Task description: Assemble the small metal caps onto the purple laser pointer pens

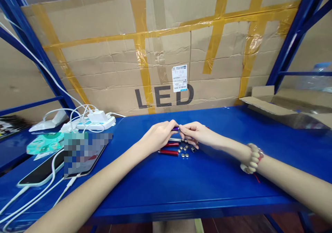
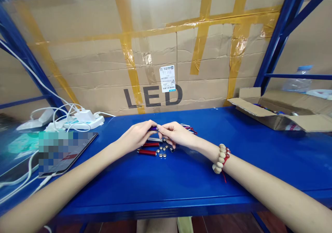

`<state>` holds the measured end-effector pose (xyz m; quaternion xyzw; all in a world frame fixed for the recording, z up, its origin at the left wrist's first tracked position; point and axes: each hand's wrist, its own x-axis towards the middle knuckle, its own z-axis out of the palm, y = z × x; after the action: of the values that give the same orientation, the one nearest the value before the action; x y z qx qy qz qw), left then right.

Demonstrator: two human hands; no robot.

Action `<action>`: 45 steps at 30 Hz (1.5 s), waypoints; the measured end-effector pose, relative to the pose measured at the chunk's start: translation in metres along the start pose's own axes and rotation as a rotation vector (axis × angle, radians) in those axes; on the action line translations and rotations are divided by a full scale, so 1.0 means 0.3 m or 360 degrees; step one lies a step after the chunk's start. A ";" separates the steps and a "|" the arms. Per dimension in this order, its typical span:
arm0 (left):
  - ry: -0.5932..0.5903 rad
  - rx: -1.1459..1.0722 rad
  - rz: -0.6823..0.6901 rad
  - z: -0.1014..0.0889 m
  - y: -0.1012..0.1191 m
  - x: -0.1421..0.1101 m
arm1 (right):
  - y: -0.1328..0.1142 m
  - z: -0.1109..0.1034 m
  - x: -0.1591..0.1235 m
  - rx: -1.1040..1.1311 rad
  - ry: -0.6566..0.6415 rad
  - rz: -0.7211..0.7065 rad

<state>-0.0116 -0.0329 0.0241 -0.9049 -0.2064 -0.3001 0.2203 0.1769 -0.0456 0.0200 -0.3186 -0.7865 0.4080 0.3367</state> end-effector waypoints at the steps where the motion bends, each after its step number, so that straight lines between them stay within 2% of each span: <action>1: -0.0014 -0.0048 -0.0012 -0.003 0.002 0.002 | -0.001 -0.003 0.001 -0.0019 0.0018 0.0002; 5: -0.0048 -0.0079 -0.0006 -0.006 0.007 0.005 | -0.002 -0.020 -0.004 -0.0250 0.0095 -0.0023; 9: -0.0028 -0.0120 0.0001 0.009 0.008 -0.001 | -0.001 -0.028 -0.011 -0.0627 0.0236 -0.0205; 13: 0.0186 -0.0103 0.0075 0.030 0.015 -0.014 | 0.002 -0.019 -0.011 -0.0919 0.0374 -0.0537; 15: 0.0260 -0.0026 0.0163 0.037 0.016 -0.021 | 0.001 -0.011 -0.013 -0.0941 0.0378 -0.0575; 17: 0.0265 0.0043 0.0251 0.040 0.013 -0.026 | -0.001 -0.001 -0.016 -0.0775 0.0301 -0.0409; 20: 0.0263 0.0092 0.0316 0.044 0.003 -0.030 | -0.005 0.013 -0.020 -0.0128 0.0048 0.0037; 22: 0.0279 0.0095 0.0329 0.047 -0.004 -0.031 | -0.006 0.021 -0.021 0.0260 -0.0039 0.0254; 24: 0.0273 0.0073 0.0321 0.051 -0.007 -0.029 | -0.004 0.026 -0.020 0.0433 -0.0034 0.0360; 26: 0.0253 0.0038 0.0277 0.055 -0.007 -0.026 | 0.000 0.028 -0.016 0.0450 -0.0023 0.0367; 28: 0.0249 -0.0021 0.0183 0.059 -0.004 -0.023 | 0.005 0.023 -0.012 0.0321 0.0003 0.0288; 30: 0.0247 -0.0115 0.0064 0.062 -0.002 -0.018 | 0.008 0.007 -0.008 -0.0086 0.0159 0.0103; 33: 0.0262 -0.0267 -0.0058 0.067 0.000 -0.013 | 0.004 -0.031 -0.009 -0.0887 0.0553 -0.0386; 36: 0.0268 -0.0384 -0.0127 0.068 0.003 -0.011 | -0.005 -0.067 -0.016 -0.1181 0.0753 -0.0771; 39: 0.0262 -0.0473 -0.0187 0.064 0.006 -0.008 | -0.007 -0.086 -0.021 -0.1241 0.0756 -0.0826; 45: 0.0261 -0.0526 -0.0325 0.061 -0.003 -0.008 | 0.006 -0.105 -0.011 -0.1241 0.0695 -0.0651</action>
<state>-0.0056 -0.0231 0.0097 -0.8756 -0.2264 -0.4233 0.0533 0.2040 -0.0338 0.0313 -0.3381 -0.8381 -0.0676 0.4227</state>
